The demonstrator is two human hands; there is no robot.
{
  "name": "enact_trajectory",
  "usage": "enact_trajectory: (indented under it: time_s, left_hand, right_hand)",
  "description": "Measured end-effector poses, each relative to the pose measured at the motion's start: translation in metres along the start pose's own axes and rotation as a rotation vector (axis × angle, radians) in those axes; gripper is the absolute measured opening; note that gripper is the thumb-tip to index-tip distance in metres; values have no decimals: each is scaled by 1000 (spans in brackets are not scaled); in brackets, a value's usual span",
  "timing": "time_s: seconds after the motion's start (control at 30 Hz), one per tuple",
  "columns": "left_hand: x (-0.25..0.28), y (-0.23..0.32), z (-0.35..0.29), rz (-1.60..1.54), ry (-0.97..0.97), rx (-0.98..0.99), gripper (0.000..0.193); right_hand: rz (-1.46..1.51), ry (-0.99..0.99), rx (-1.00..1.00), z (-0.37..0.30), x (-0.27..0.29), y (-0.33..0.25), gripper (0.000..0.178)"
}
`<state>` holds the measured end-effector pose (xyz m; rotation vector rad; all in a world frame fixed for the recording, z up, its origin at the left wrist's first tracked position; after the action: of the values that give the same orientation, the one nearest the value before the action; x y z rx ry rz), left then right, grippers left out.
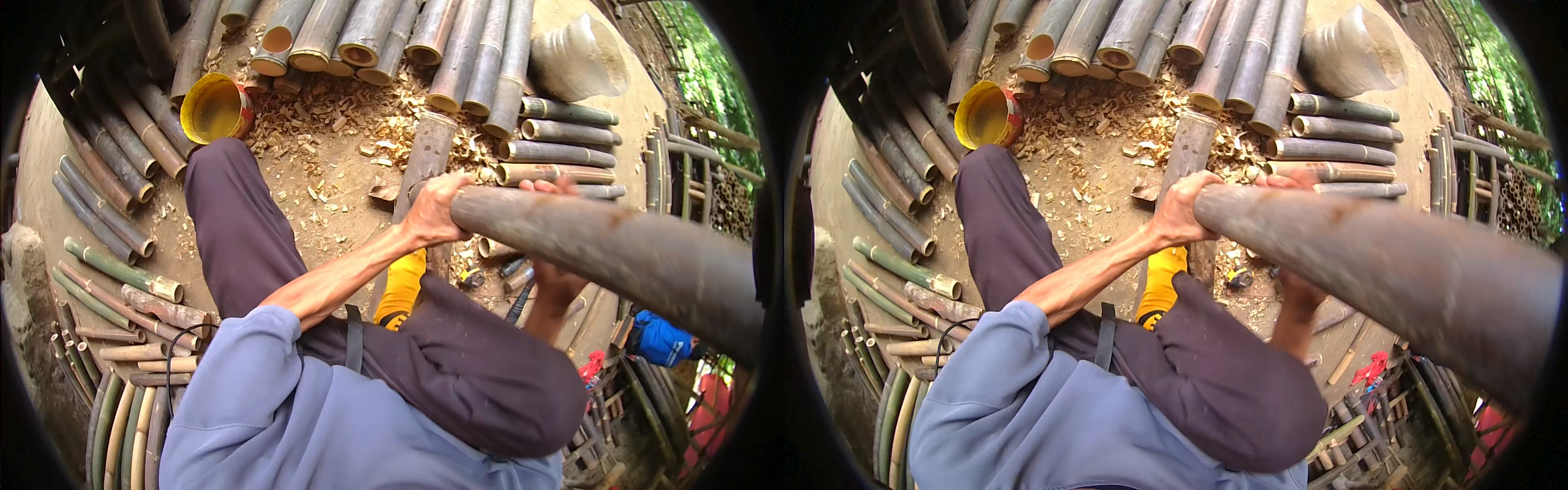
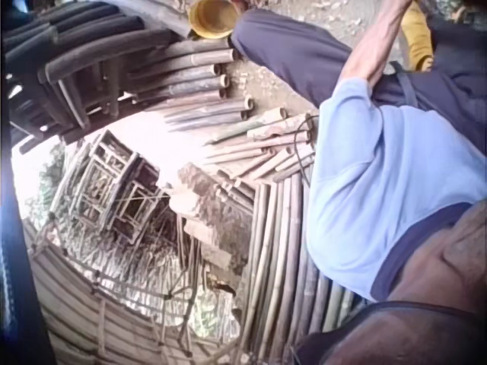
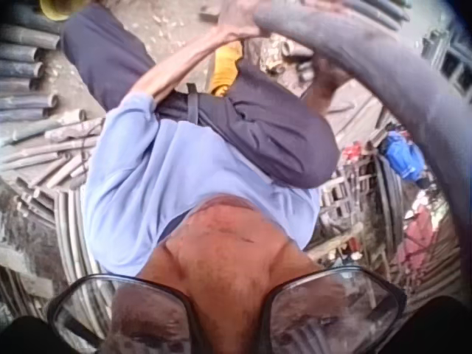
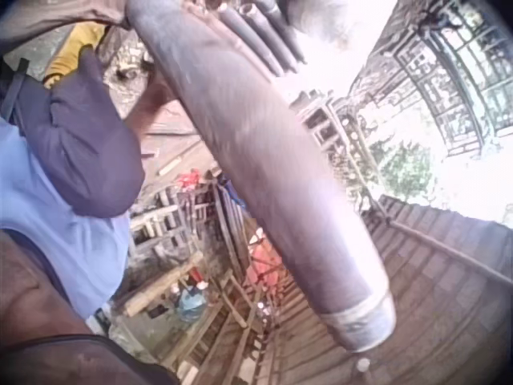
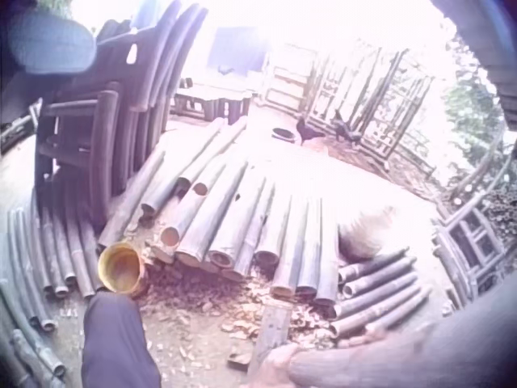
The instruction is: The person carves a hole into a bamboo stalk using a knife and a wooden mallet, then smooths the edges of the hole with the knife and clears debris from the opening.
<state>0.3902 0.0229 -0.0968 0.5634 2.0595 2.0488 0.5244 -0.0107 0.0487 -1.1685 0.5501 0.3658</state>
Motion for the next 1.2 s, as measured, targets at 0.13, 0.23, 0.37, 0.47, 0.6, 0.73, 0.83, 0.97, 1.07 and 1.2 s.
enact_trajectory:
  time_s: [0.13, 0.23, 0.37, 0.47, 0.6, 0.73, 0.83, 0.97, 1.07, 1.2]
  left_hand:
    - [-4, 6, -11, 64, 4, -122, 61]
    - [-17, 59, -30, 26, -219, -150, 56]
    - [-55, 89, 3, -198, -417, -133, 62]
    - [-79, 55, 13, -101, -516, 14, 76]
    - [-99, 35, 6, 115, -652, 207, 85]
    - [-110, 24, -4, 242, -553, -75, 77]
    - [-95, 1, -13, 282, -654, 204, 61]
    - [-39, -45, -18, 258, -597, 453, 43]
    - [-13, -72, -25, 213, -513, 509, 40]
    - [9, -70, -31, 164, -413, 571, 39]
  right_hand:
    - [5, -130, 92, -24, 16, 15, 73]
    - [-125, 113, 192, -26, 25, -6, 67]
    - [-569, 519, 7, -130, 114, 3, 59]
    - [-308, 757, -265, -220, 126, 81, 61]
    - [-355, 886, -103, -205, 123, 140, 60]
    - [-478, 936, 85, -190, 144, 138, 59]
    - [-618, 951, 47, -179, 170, 116, 43]
    - [-595, 1094, -26, -131, 210, 88, 61]
    - [-979, 1072, -52, -142, 259, 60, 76]
    - [-2019, 1031, -224, -224, 328, 3, 41]
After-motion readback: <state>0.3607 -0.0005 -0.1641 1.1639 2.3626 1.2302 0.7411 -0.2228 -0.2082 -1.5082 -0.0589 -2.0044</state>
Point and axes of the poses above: each hand's wrist, its own z-axis towards the middle knuckle, its own x-axis out of the back of the hand, y = z × x, the point moved 5 cm from there along z, towards the middle knuckle, and after that the axes turned 14 degrees about x, right-handed, at the moved point
